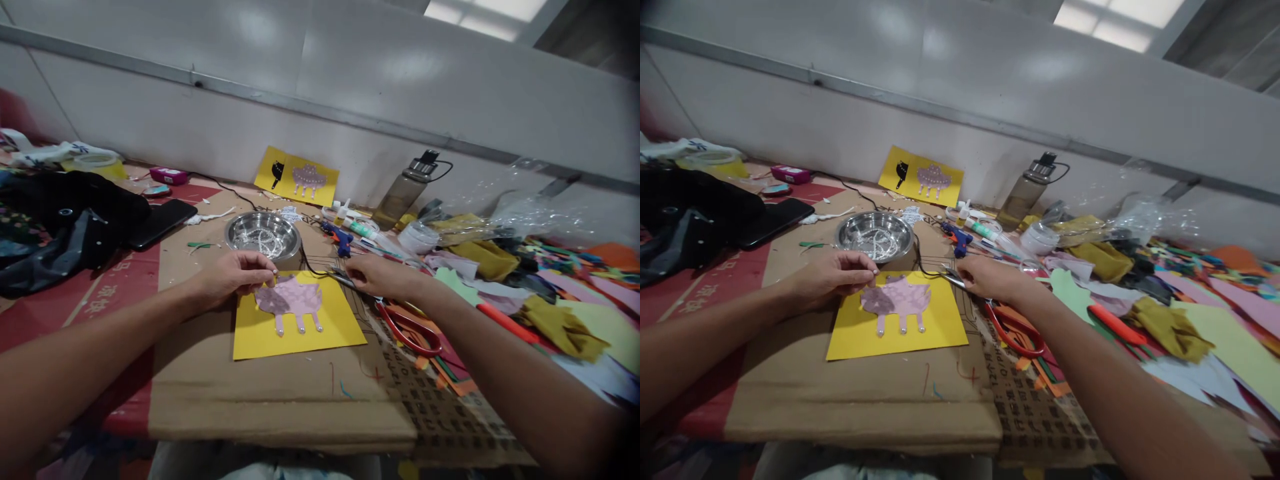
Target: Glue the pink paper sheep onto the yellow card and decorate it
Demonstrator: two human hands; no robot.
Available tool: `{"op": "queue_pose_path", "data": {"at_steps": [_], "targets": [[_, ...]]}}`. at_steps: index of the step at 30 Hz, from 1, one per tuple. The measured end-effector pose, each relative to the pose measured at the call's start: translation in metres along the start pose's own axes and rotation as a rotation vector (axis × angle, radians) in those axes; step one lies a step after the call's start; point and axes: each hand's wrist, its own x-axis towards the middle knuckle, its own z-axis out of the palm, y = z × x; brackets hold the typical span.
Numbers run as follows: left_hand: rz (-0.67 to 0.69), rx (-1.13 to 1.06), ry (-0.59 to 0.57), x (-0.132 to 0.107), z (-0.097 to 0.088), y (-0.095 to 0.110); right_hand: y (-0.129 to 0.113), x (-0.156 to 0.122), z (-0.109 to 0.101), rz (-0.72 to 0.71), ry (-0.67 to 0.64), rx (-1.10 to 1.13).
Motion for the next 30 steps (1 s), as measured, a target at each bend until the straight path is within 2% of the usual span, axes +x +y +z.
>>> {"op": "queue_pose_path", "data": {"at_steps": [5,12,16,20,23,25,30], "targets": [[-0.003,-0.004,0.031,0.002,0.001,-0.001,-0.002,0.003,-0.004,0.033,-0.034,-0.040],[-0.008,-0.016,0.035,0.002,0.001,-0.001,0.000,0.000,0.001,0.091,-0.018,0.034],[-0.011,-0.007,0.034,0.002,0.000,-0.001,0.001,-0.002,0.003,0.117,0.077,0.068],[0.001,0.012,0.023,0.002,0.000,-0.001,-0.002,-0.007,0.001,0.159,0.252,0.174],[0.001,0.008,0.018,0.002,0.000,-0.001,-0.017,-0.010,-0.001,0.152,0.353,0.374],[-0.004,0.006,0.021,0.002,0.000,-0.001,-0.034,-0.009,-0.001,0.125,0.367,0.512],[0.013,-0.008,0.031,0.002,0.001,-0.002,-0.076,0.005,0.006,0.015,0.266,0.625]]}}
